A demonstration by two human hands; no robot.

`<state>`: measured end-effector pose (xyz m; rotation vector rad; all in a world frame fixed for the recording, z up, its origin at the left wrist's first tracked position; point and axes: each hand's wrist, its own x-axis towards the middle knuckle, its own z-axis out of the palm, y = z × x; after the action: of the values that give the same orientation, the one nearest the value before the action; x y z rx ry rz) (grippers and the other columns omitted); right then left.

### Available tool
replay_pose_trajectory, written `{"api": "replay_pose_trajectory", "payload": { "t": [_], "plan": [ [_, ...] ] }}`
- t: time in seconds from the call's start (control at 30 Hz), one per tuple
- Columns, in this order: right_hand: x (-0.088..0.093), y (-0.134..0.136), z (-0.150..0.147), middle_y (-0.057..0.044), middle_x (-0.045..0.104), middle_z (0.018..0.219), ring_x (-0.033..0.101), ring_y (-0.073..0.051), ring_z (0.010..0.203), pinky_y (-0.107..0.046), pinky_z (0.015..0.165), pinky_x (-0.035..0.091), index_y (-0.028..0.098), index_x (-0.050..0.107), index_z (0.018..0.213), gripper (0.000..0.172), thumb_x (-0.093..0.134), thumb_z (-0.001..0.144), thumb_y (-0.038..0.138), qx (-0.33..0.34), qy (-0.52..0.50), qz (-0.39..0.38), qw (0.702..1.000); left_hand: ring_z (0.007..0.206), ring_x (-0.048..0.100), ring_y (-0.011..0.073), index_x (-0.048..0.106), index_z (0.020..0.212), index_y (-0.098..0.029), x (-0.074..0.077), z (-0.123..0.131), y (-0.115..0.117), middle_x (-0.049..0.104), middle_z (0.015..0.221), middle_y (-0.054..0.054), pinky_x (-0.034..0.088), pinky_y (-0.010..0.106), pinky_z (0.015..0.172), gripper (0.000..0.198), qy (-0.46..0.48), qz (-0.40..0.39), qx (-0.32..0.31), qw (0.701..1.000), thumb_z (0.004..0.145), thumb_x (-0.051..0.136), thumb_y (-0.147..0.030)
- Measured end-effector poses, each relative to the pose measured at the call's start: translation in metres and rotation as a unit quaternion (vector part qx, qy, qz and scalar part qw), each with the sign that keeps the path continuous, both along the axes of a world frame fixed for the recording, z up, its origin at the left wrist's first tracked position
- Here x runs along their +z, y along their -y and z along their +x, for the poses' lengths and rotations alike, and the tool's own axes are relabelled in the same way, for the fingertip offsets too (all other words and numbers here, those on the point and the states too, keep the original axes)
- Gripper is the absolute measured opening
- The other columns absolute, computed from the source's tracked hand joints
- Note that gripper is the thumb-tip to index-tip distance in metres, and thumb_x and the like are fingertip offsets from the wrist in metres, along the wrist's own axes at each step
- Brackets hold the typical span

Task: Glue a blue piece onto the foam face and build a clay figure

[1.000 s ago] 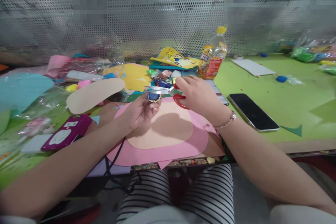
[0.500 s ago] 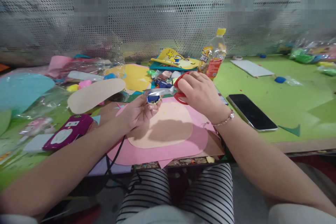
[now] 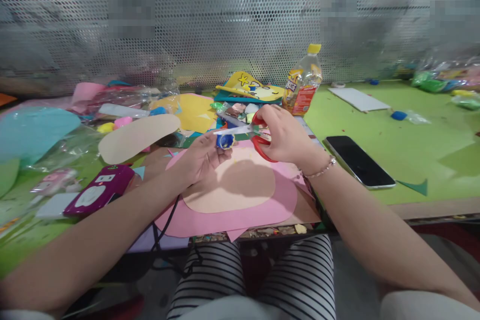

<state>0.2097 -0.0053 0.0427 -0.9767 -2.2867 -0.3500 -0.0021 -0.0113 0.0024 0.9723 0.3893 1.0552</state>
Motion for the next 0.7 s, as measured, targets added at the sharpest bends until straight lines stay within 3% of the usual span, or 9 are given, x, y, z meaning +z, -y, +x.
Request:
{"api": "replay_pose_trajectory", "payload": {
  "t": [0.17,0.43,0.7],
  "plan": [
    [0.0009,-0.0012,0.0017,-0.009,0.057,0.082,0.052,-0.021,0.073,-0.033,0.065,0.041,0.017,0.046,0.089,0.022,0.053,0.069,0.024,0.013,0.003,-0.047,0.999,0.066,0.065,0.0097,0.062,0.099,-0.022,-0.0038,-0.0001,-0.0029,0.064,0.077,-0.001,0.052,0.027,0.074,0.03,-0.043,0.039,0.05,0.997,0.071,0.07,-0.028],
    [-0.0032,-0.0043,0.003,-0.011,0.059,0.089,0.054,-0.026,0.081,-0.035,0.07,0.039,0.017,0.049,0.091,0.026,0.055,0.068,0.026,-0.025,0.083,-0.058,0.995,0.081,0.06,0.009,0.066,0.093,-0.024,-0.0093,0.0042,-0.006,0.064,0.098,0.0,0.052,0.026,0.08,0.029,-0.018,0.07,0.108,0.992,0.065,0.075,-0.025],
    [-0.0043,-0.0063,0.0023,-0.01,0.059,0.087,0.054,-0.025,0.08,-0.033,0.069,0.04,0.017,0.05,0.09,0.023,0.055,0.069,0.025,-0.001,0.078,-0.059,0.995,0.078,0.062,0.0095,0.066,0.086,-0.023,-0.008,0.0025,-0.0049,0.066,0.086,-0.002,0.054,0.028,0.079,0.028,0.001,0.05,0.092,0.994,0.061,0.078,-0.021]
  ]
}}
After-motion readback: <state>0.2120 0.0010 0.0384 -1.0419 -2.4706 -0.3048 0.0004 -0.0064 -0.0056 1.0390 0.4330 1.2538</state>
